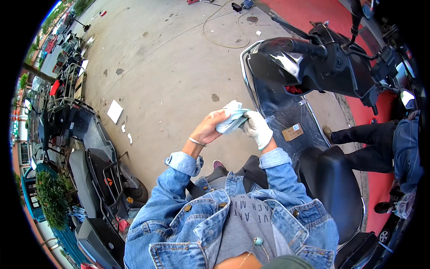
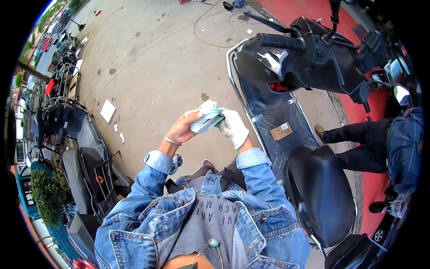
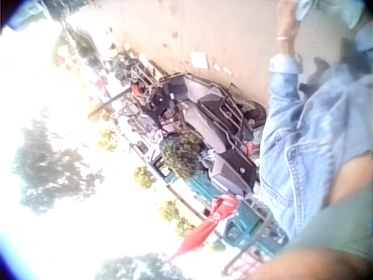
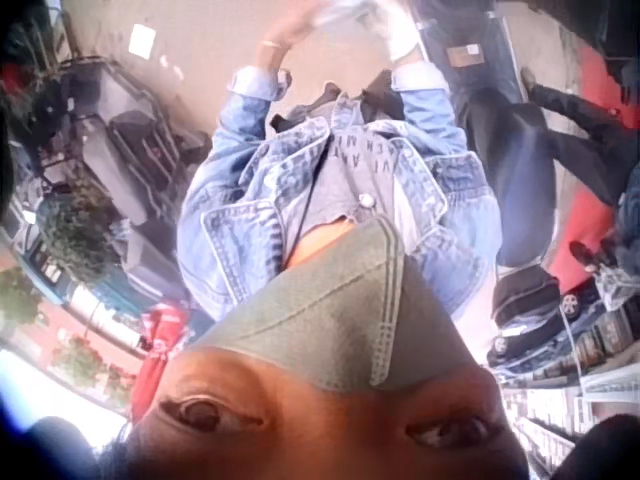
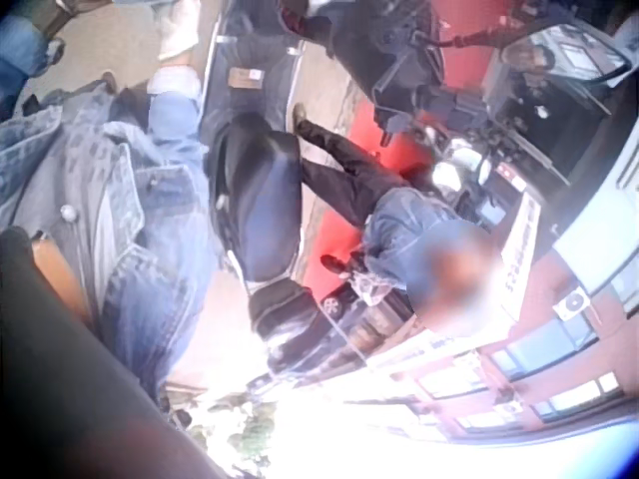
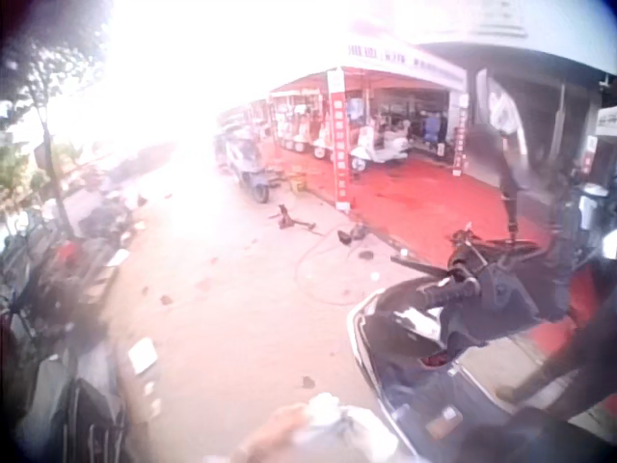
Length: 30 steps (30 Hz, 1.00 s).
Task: The person places a small cardboard box into the storage compartment of a black scooter. They then retrieve a tool bag, select a socket, and attach it to a cordless impact wrench. The person uses the wrench to tighten bolts on the scooter's front metal guard and under the seat area. Finally, they use a manual ratchet to tighten additional bolts on the front guard.
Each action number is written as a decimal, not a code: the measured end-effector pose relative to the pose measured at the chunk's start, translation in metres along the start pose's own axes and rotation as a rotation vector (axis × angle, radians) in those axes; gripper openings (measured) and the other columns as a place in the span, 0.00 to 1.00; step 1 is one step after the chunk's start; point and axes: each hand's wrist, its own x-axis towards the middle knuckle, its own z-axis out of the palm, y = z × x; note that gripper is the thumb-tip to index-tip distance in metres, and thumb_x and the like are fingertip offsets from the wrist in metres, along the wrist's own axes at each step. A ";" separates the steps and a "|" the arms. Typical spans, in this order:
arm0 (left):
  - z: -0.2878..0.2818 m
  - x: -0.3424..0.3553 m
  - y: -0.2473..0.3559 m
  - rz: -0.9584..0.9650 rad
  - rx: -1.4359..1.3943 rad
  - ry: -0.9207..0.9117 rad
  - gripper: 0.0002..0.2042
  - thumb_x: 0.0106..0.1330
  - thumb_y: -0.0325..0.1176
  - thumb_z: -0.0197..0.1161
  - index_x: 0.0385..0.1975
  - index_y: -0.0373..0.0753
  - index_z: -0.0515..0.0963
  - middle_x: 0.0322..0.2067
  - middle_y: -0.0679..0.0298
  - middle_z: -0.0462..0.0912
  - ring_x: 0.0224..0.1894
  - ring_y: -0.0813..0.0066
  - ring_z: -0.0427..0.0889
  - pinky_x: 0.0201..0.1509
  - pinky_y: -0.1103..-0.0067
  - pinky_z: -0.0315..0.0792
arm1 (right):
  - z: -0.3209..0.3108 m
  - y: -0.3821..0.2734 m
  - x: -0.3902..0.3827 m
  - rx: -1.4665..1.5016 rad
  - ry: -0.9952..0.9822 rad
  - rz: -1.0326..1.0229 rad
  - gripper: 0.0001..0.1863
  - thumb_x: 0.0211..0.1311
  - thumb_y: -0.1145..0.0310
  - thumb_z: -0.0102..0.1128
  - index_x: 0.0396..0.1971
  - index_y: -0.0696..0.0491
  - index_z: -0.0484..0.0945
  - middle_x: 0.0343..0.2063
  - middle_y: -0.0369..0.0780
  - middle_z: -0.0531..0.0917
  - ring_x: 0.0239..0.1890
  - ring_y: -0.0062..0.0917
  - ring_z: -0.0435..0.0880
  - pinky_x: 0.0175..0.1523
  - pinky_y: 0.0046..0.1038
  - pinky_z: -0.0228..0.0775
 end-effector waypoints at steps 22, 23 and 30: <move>-0.240 0.205 0.369 0.509 0.238 0.477 0.09 0.66 0.36 0.58 0.35 0.37 0.73 0.32 0.70 0.74 0.33 0.84 0.74 0.34 0.85 0.74 | 0.194 -0.142 0.397 -0.129 -0.351 -0.127 0.25 0.64 0.67 0.49 0.58 0.65 0.62 0.55 0.44 0.71 0.58 0.27 0.70 0.63 0.30 0.60; -0.255 0.223 0.387 0.570 0.156 0.510 0.07 0.66 0.35 0.57 0.34 0.37 0.74 0.31 0.71 0.73 0.32 0.85 0.74 0.33 0.85 0.74 | 0.201 -0.158 0.408 -0.124 -0.296 -0.147 0.25 0.64 0.67 0.49 0.57 0.65 0.63 0.55 0.44 0.71 0.58 0.26 0.70 0.63 0.29 0.61; -0.239 0.381 0.440 0.268 0.325 0.525 0.18 0.65 0.46 0.57 0.42 0.37 0.70 0.35 0.67 0.73 0.38 0.80 0.73 0.39 0.78 0.75 | 0.196 -0.237 0.519 0.809 -0.174 -0.152 0.22 0.69 0.67 0.39 0.57 0.67 0.60 0.56 0.49 0.69 0.60 0.33 0.68 0.63 0.29 0.62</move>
